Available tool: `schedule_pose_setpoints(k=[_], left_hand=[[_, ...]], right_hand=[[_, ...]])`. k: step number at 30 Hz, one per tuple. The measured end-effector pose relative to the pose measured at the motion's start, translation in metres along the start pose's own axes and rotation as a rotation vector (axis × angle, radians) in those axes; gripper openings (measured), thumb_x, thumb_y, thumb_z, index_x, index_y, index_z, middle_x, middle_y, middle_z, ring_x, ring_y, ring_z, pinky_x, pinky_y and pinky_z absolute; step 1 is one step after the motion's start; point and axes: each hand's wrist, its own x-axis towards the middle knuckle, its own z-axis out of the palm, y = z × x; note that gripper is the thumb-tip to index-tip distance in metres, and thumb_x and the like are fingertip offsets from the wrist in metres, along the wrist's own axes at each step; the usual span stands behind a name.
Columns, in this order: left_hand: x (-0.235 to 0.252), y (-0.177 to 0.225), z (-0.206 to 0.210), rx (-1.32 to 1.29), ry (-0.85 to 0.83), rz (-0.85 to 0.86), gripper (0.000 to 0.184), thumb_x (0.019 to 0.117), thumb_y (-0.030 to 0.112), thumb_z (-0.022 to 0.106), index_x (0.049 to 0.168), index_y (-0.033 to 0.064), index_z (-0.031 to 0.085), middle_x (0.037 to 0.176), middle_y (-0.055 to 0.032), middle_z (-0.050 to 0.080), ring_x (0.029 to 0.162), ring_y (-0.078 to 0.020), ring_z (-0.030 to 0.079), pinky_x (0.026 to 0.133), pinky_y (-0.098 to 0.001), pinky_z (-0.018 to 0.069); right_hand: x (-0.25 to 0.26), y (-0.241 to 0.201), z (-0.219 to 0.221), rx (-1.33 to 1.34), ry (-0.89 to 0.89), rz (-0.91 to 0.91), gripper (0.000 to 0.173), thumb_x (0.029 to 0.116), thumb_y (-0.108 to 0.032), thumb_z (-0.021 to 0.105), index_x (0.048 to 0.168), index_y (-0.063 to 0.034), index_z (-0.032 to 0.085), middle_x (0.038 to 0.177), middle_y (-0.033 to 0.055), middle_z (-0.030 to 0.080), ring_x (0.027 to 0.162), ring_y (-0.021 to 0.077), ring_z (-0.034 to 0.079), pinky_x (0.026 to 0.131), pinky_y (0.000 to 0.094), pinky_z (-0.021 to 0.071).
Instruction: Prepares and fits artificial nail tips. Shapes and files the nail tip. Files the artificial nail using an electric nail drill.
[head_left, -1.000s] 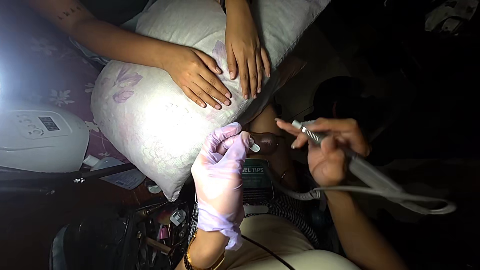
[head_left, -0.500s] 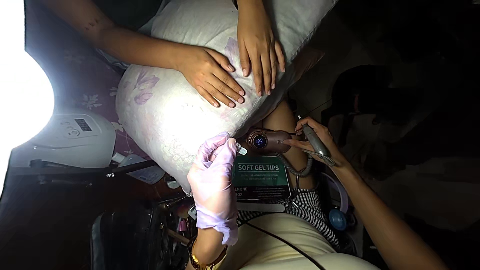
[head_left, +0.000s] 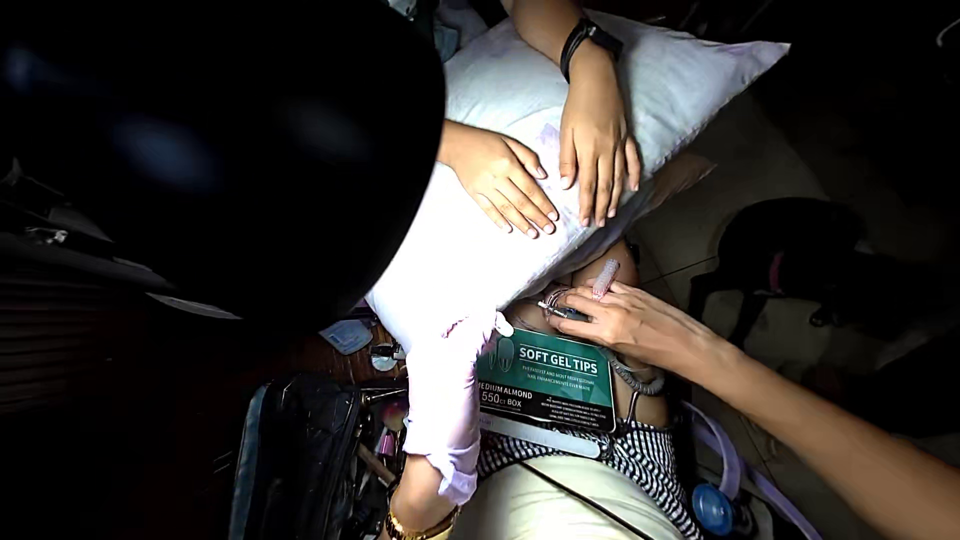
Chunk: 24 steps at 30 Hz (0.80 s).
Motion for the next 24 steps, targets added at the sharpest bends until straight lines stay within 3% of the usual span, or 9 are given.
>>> schedule_pose_setpoints(k=[6, 9, 12, 15, 18, 20, 22, 23, 24], left_hand=[[-0.004, -0.007, -0.01, -0.276, -0.111, -0.266, 0.019, 0.0922, -0.008, 0.052, 0.087, 0.0029, 0.067, 0.079, -0.0056, 0.071, 0.072, -0.0099, 0.069, 0.07, -0.0235, 0.0579], [-0.005, 0.003, -0.005, -0.355, -0.048, -0.383, 0.026, 0.0995, -0.008, 0.041, 0.088, 0.0011, 0.062, 0.077, -0.0067, 0.069, 0.068, -0.0102, 0.067, 0.067, -0.0232, 0.0576], [0.004, 0.01, -0.016, -0.386, -0.042, -0.333, 0.027, 0.1024, -0.002, 0.037, 0.092, 0.002, 0.061, 0.081, -0.0082, 0.069, 0.072, -0.0124, 0.068, 0.07, -0.0254, 0.0581], [0.009, 0.011, -0.028, -0.241, -0.041, -0.127, 0.038, 0.1082, 0.01, 0.03, 0.095, 0.0078, 0.065, 0.085, -0.0015, 0.072, 0.075, -0.0074, 0.067, 0.068, -0.0214, 0.0553], [0.003, 0.005, -0.041, -0.107, -0.047, 0.057, 0.039, 0.1069, 0.009, 0.029, 0.093, 0.0067, 0.065, 0.081, 0.0001, 0.069, 0.073, -0.0062, 0.066, 0.069, -0.0205, 0.0557], [-0.004, 0.003, -0.049, 0.025, -0.06, 0.098, 0.028, 0.1023, 0.006, 0.041, 0.093, 0.0043, 0.067, 0.08, -0.0001, 0.067, 0.074, -0.0074, 0.065, 0.071, -0.0225, 0.0553], [-0.01, 0.001, -0.056, 0.128, -0.09, 0.097, 0.021, 0.1002, 0.005, 0.047, 0.096, 0.0031, 0.067, 0.08, 0.0004, 0.068, 0.076, -0.0072, 0.065, 0.074, -0.0225, 0.055], [-0.013, -0.001, -0.06, 0.16, -0.106, 0.092, 0.02, 0.1004, 0.005, 0.048, 0.098, 0.0028, 0.068, 0.081, 0.0007, 0.068, 0.076, -0.0069, 0.065, 0.075, -0.0219, 0.0552], [-0.015, -0.003, -0.064, 0.188, -0.128, 0.084, 0.018, 0.1001, 0.006, 0.049, 0.1, 0.0027, 0.067, 0.082, 0.0015, 0.068, 0.077, -0.0061, 0.066, 0.076, -0.0213, 0.0553]], right_hand=[[0.054, -0.052, -0.057, 0.163, 0.468, -0.033, 0.024, 0.1038, -0.023, 0.063, 0.123, -0.0096, 0.07, 0.109, 0.0115, 0.076, 0.095, 0.0181, 0.072, 0.082, 0.0292, 0.0551], [0.078, -0.056, -0.066, 0.005, 0.429, -0.186, 0.018, 0.1033, -0.008, 0.057, 0.107, -0.0016, 0.073, 0.095, 0.0131, 0.076, 0.077, 0.0202, 0.07, 0.068, 0.0323, 0.0529], [0.105, -0.046, -0.073, 0.014, 0.423, -0.207, 0.018, 0.1014, -0.009, 0.058, 0.096, -0.0044, 0.075, 0.083, 0.0093, 0.074, 0.065, 0.0182, 0.066, 0.055, 0.0314, 0.0476], [0.144, -0.016, -0.082, 0.129, 0.451, -0.052, 0.015, 0.0885, -0.015, 0.065, 0.077, -0.0067, 0.071, 0.071, 0.0091, 0.066, 0.07, 0.0218, 0.065, 0.065, 0.0364, 0.0489], [0.171, -0.026, -0.117, 0.132, 0.163, 0.133, 0.006, 0.0922, -0.004, 0.069, 0.093, 0.0007, 0.073, 0.096, 0.0176, 0.07, 0.096, 0.0306, 0.066, 0.095, 0.0417, 0.0493], [0.19, -0.017, -0.117, 0.152, -0.007, 0.09, 0.011, 0.0949, -0.003, 0.066, 0.091, 0.0035, 0.074, 0.102, 0.0201, 0.067, 0.103, 0.0344, 0.062, 0.095, 0.0451, 0.0446], [0.212, 0.017, -0.08, 0.134, -0.023, -0.048, 0.013, 0.0971, -0.013, 0.065, 0.091, -0.0048, 0.074, 0.106, 0.0148, 0.063, 0.109, 0.0324, 0.056, 0.093, 0.0467, 0.0426], [0.227, 0.05, -0.022, 0.12, 0.259, -0.205, 0.012, 0.0879, -0.023, 0.068, 0.081, -0.0139, 0.07, 0.1, 0.0091, 0.062, 0.103, 0.0299, 0.057, 0.086, 0.0469, 0.0445], [0.243, 0.072, 0.012, 0.092, 0.288, -0.253, 0.013, 0.0856, -0.031, 0.071, 0.084, -0.0181, 0.07, 0.107, 0.0072, 0.062, 0.111, 0.0302, 0.056, 0.089, 0.0508, 0.0451]])
